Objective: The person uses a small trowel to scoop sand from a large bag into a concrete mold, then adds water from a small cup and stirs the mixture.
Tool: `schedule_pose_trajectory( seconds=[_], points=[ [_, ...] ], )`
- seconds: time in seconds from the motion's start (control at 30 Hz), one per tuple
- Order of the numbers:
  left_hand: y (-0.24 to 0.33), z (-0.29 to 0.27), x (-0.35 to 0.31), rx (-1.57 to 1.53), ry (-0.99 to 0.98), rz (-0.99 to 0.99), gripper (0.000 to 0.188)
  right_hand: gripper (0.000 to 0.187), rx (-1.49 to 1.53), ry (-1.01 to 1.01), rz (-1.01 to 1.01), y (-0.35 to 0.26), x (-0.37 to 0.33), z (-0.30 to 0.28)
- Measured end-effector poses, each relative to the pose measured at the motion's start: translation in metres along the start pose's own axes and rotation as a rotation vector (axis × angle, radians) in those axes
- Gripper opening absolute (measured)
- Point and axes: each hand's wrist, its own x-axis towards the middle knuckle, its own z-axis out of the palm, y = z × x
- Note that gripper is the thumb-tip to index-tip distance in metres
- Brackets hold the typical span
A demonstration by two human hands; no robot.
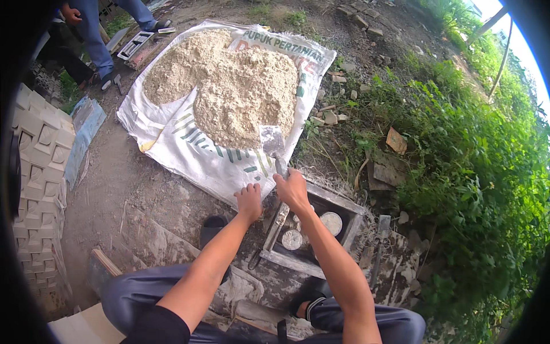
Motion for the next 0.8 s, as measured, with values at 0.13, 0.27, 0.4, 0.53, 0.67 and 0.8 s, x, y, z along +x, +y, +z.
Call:
schedule_pose_trajectory(
  seconds=[0.13,0.27,0.4,0.53,0.67,0.8],
  points=[
    [-0.023,-0.011,-0.006,-0.18,0.102,0.061,0.026,0.033,-0.166,0.082,-0.154,0.005,-0.022,-0.002],
    [-0.022,-0.084,-0.024,-0.192,0.123,0.103,0.028,0.036,-0.209,0.017,-0.088,0.008,-0.043,0.009],
    [-0.021,-0.121,-0.033,-0.179,0.225,0.068,0.019,0.044,-0.167,0.105,-0.113,0.003,-0.055,0.034],
    [-0.036,-0.118,-0.06,-0.048,0.277,0.167,0.013,0.052,-0.108,0.222,-0.18,-0.022,-0.079,0.038],
    [-0.039,-0.14,-0.063,-0.02,0.285,0.165,0.014,0.048,-0.128,0.11,-0.126,-0.022,-0.072,0.026],
    [-0.05,-0.165,-0.08,-0.004,0.291,0.175,0.016,0.046,-0.198,0.202,-0.266,-0.012,-0.061,0.044]
  ],
)
